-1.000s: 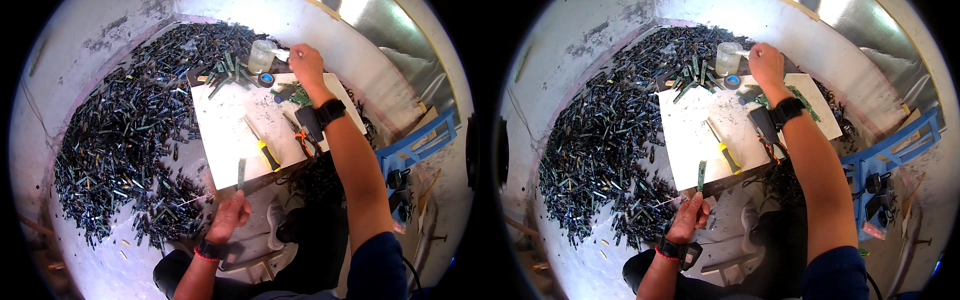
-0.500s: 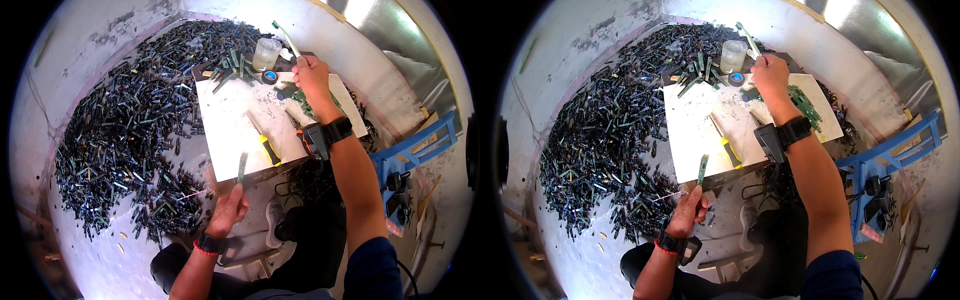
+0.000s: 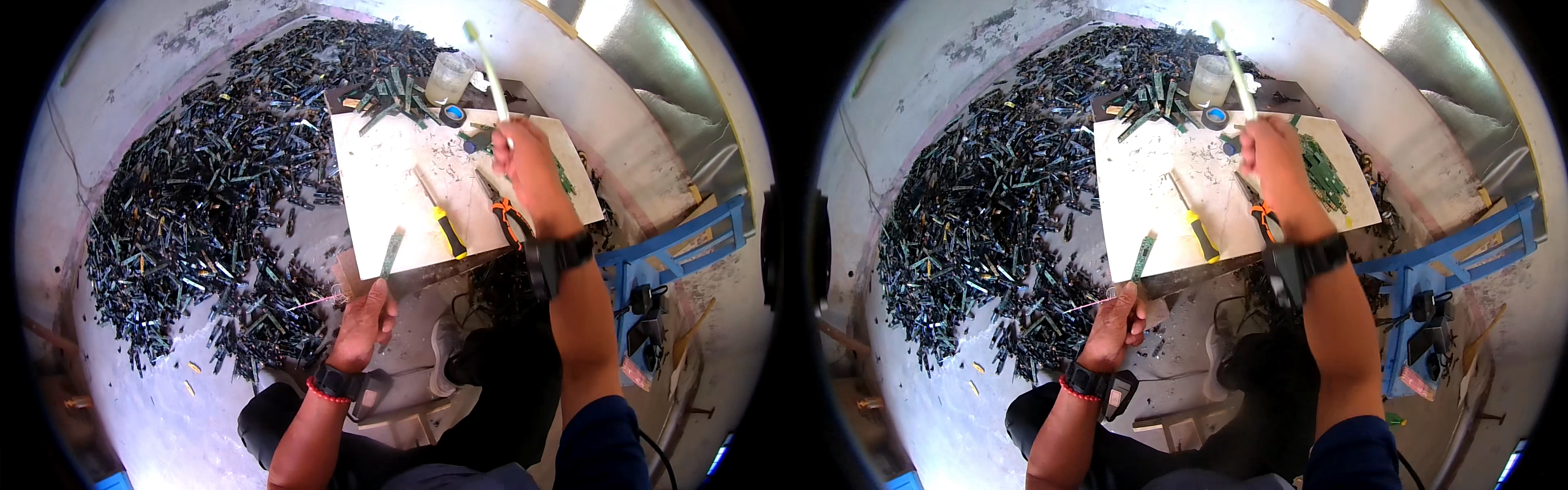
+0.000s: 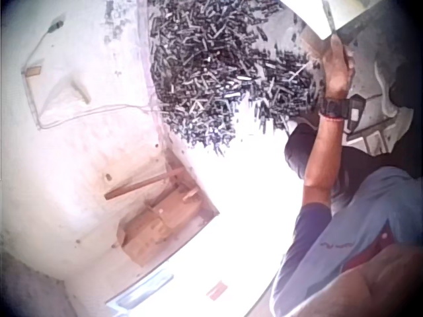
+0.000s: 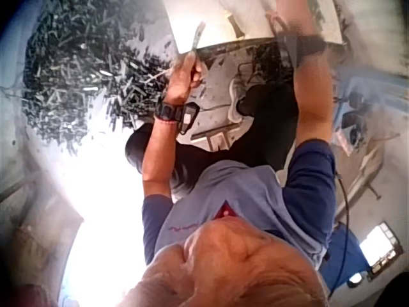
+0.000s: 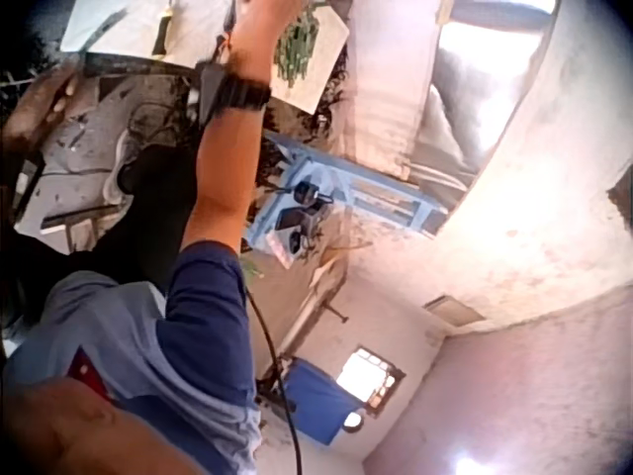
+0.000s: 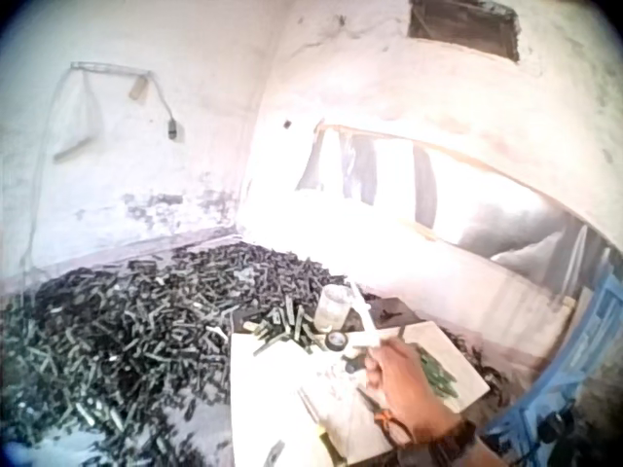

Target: The person sits on the floor and uses pliers to cut green plastic strips into smaller pieces. They repeatedly pick up strips, cut them, and place the resulting pieces onto a white board. The person also uses a brush to sweep debris from the board into a container.

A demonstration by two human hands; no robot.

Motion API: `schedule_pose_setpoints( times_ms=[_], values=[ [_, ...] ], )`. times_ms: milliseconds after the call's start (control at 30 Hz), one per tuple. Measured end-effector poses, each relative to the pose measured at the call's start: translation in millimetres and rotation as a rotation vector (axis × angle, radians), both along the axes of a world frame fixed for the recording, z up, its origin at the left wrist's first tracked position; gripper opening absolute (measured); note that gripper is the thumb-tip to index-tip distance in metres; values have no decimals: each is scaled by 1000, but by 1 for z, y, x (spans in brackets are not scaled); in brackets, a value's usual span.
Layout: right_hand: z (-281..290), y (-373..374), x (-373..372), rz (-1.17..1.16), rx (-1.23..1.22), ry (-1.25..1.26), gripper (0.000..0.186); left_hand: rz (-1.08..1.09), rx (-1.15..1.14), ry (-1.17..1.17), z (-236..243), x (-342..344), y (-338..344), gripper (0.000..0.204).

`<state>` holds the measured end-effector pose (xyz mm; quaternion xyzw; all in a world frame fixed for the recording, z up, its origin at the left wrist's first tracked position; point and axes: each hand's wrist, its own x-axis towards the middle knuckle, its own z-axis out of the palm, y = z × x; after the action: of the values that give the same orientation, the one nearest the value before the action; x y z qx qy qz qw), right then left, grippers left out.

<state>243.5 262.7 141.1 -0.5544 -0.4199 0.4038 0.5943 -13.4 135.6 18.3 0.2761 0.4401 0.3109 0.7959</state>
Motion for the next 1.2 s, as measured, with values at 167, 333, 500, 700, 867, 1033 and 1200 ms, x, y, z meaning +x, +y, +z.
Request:
schedule_pose_setpoints(
  times_ms=[167,333,500,700,867,1033,1200],
  values=[
    [-12,-100,-39,-8,-335,80,16,-28,62,61,-2,-2,-2,49],
    [-27,-162,-37,136,-422,20,20,-17,47,66,-2,-1,0,49],
    [-65,-179,-29,304,-345,-124,27,21,20,26,-3,4,0,48],
    [-78,-175,-29,378,-294,-398,20,26,36,-18,-4,6,-3,46],
    [-74,-163,-31,268,-159,-498,18,32,26,-34,-1,5,-2,46],
    [-84,-166,-32,306,-181,-552,19,55,-20,-29,-2,3,1,46],
    [-91,-159,-25,356,-292,-482,19,95,-171,-259,-4,-2,7,44]
  ],
)
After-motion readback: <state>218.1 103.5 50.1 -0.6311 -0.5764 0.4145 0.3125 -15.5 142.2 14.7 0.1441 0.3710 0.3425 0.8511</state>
